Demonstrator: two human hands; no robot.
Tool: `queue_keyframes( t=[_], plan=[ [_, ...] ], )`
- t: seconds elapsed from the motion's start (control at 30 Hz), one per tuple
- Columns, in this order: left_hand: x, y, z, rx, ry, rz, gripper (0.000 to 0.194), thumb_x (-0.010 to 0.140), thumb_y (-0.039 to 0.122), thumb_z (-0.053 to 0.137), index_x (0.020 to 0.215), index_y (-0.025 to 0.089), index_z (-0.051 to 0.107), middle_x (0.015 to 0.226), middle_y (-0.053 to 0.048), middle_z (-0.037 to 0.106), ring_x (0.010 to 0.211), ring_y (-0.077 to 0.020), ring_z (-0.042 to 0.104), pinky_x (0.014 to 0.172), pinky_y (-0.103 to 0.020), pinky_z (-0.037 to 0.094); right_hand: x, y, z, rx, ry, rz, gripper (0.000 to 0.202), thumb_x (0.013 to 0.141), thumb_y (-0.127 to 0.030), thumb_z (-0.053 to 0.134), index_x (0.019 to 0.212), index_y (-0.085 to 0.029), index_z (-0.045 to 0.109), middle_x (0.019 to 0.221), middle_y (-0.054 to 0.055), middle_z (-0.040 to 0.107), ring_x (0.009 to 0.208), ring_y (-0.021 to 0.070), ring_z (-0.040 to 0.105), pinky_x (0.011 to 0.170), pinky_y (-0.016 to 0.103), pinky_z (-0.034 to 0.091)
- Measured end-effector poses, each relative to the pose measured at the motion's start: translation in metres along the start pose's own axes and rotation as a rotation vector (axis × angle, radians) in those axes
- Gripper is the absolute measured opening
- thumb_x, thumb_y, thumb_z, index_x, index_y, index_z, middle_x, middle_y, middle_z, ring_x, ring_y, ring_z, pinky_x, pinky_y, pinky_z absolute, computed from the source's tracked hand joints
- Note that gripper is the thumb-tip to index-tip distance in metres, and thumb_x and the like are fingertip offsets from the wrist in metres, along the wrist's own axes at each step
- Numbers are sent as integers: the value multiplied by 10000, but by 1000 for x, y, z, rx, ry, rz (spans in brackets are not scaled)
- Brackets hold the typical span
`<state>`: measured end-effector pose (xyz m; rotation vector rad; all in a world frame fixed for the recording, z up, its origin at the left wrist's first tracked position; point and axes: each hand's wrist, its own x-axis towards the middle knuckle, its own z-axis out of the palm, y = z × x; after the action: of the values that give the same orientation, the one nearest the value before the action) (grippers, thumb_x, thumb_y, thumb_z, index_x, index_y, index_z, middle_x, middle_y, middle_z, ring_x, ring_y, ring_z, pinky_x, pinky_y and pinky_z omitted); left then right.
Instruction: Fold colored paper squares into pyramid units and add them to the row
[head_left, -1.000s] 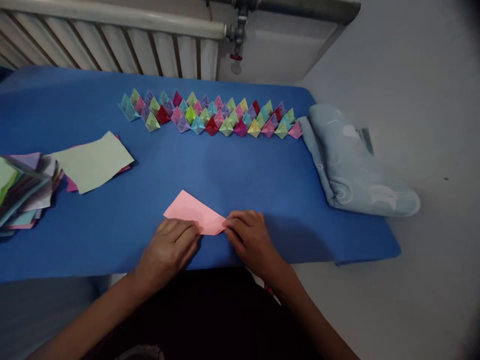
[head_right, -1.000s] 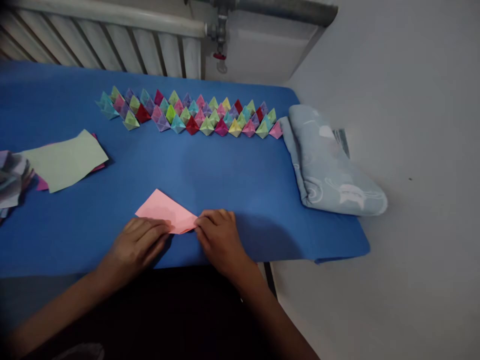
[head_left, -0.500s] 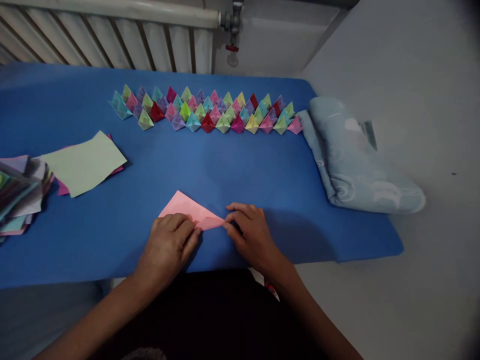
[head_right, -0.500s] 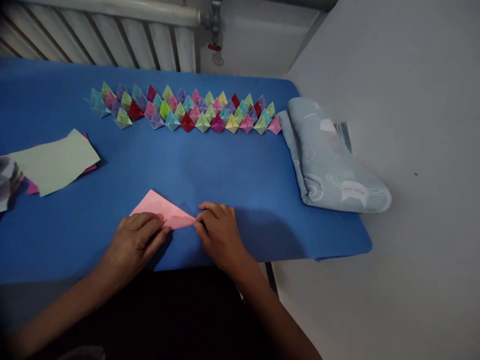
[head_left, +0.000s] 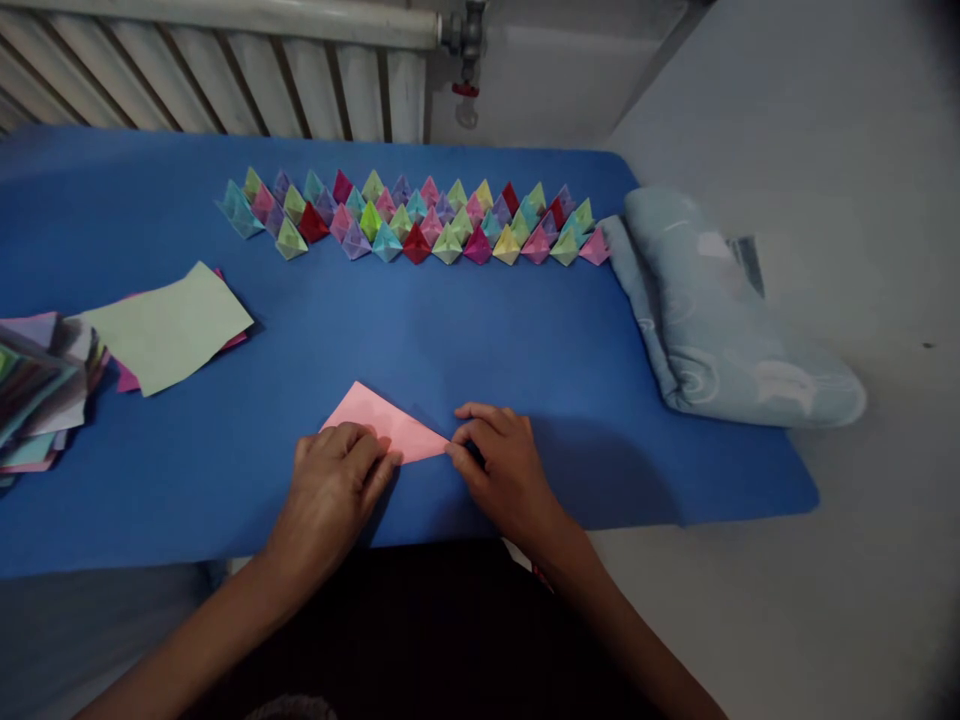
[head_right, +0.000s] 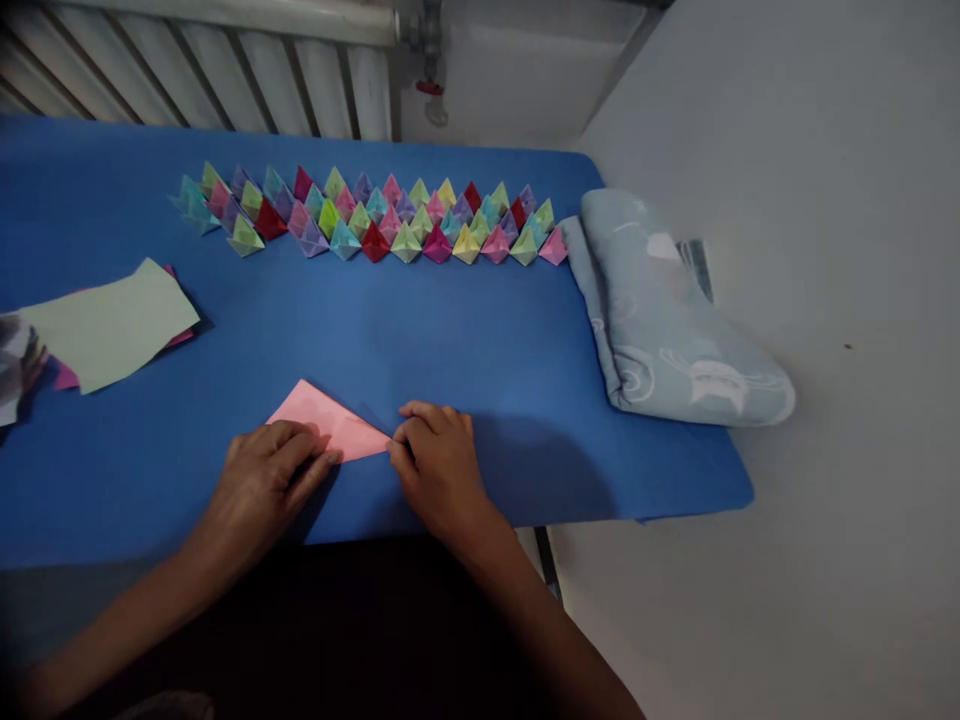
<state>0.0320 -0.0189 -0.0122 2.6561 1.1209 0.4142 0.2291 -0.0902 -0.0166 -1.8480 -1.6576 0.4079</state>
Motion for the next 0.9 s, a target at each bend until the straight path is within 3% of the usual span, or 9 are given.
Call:
queue_keyframes(
  t=[0.67,0.9],
  plan=[
    [0,-3,1,-105,-1,-97,294,922,399,533,715,197,586,805,-26,631,785,-202,576,729,-358,359,3,-2,1,22,-7,48,109,846,-184,587,746,-214,618,1110,47,672,1017,220,585,871,379,365],
    [-7,-11,4,-56,43,-69,255,918,410,551,778,200,587,901,-47,666,832,-213,589,743,-366,363,4,-3,-1,0,-38,52,92,845,-166,580,773,-210,616,1117,51,667,1013,223,579,847,375,350]
  ],
)
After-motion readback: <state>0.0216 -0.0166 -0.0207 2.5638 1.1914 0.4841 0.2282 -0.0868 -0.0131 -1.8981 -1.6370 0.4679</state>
